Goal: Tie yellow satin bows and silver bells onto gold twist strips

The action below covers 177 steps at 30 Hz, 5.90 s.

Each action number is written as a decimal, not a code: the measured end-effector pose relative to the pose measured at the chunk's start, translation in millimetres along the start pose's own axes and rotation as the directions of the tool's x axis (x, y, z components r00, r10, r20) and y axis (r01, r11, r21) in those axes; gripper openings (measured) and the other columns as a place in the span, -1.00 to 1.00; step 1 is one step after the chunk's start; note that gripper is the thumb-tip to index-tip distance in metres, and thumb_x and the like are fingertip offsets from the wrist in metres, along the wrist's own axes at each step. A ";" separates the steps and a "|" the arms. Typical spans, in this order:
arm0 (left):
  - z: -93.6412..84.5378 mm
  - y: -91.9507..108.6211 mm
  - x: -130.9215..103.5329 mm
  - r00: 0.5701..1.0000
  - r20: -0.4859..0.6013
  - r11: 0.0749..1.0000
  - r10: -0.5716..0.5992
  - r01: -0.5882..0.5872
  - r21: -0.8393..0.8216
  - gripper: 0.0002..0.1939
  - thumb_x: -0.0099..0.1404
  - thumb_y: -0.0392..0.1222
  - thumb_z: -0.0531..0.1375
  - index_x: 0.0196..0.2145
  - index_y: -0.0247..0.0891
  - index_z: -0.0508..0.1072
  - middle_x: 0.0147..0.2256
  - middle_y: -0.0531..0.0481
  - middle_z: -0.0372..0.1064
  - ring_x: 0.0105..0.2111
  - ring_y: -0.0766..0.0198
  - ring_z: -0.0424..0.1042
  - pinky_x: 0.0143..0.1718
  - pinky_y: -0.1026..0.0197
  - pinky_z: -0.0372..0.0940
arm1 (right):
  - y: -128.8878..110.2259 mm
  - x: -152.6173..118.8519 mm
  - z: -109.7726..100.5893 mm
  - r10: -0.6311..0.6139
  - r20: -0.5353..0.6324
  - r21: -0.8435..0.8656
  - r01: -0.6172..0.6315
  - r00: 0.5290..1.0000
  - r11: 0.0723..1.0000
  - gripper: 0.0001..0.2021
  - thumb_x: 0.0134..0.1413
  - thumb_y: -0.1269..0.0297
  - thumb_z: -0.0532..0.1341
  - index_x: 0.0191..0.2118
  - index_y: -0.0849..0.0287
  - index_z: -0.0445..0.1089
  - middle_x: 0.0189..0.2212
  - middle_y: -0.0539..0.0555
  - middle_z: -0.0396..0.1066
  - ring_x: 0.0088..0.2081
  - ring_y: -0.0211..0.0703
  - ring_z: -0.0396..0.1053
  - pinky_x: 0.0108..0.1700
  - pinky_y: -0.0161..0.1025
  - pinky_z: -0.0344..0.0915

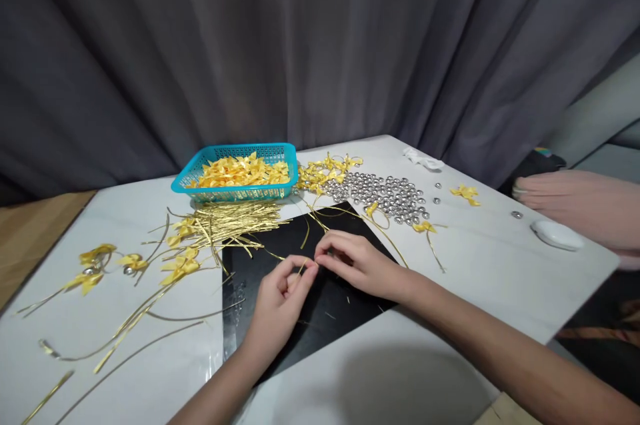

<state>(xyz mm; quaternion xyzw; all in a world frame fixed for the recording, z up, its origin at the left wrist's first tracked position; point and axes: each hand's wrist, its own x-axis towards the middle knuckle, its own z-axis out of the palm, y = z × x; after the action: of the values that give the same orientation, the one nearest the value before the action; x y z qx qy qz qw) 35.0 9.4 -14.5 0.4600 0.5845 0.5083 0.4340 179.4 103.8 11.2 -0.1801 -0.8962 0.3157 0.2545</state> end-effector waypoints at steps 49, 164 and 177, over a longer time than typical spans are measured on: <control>7.4 5.1 -10.6 1.000 -0.008 0.977 -0.028 0.025 -0.213 -0.66 0.18 0.11 0.15 -0.44 -0.26 0.37 -0.64 0.20 -0.03 -0.63 0.41 -0.07 -0.60 0.31 -0.10 | -7.8 -4.3 -7.3 -0.130 0.095 -0.281 0.152 0.987 0.948 -0.82 0.25 0.37 -0.01 -0.27 0.26 0.31 -0.36 0.12 0.37 -0.34 -0.24 0.34 -0.34 -0.34 0.28; 1.8 9.4 -7.2 0.995 -0.079 0.964 -0.057 0.034 -0.262 -0.61 0.04 0.12 0.28 -0.44 -0.30 0.38 -0.69 0.21 0.12 -0.69 0.50 -0.12 -0.68 0.36 -0.21 | -15.0 0.0 19.1 0.483 0.336 0.790 -0.521 0.809 0.323 -0.70 -0.12 0.13 0.34 -0.34 0.29 0.41 -0.50 0.00 0.43 -0.63 -0.40 0.37 -0.68 -0.48 0.32; 4.5 7.2 -8.2 0.992 -0.108 0.980 -0.064 0.042 -0.193 -0.61 0.09 0.13 0.23 -0.43 -0.30 0.33 -0.72 0.24 0.00 -0.69 0.49 -0.13 -0.67 0.38 -0.21 | -13.9 -3.4 25.8 0.490 0.048 0.630 -0.407 0.871 0.661 -0.66 -0.10 0.03 0.29 -0.43 0.24 0.30 -0.57 -0.07 0.31 -0.65 -0.42 0.30 -0.60 -0.43 0.26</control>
<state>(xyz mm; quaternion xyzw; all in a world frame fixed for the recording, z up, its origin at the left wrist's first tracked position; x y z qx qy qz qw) 41.7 2.7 -7.5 0.3711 0.5690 0.5754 0.4555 165.2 79.7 1.9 -0.3206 -0.6504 0.6338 0.2693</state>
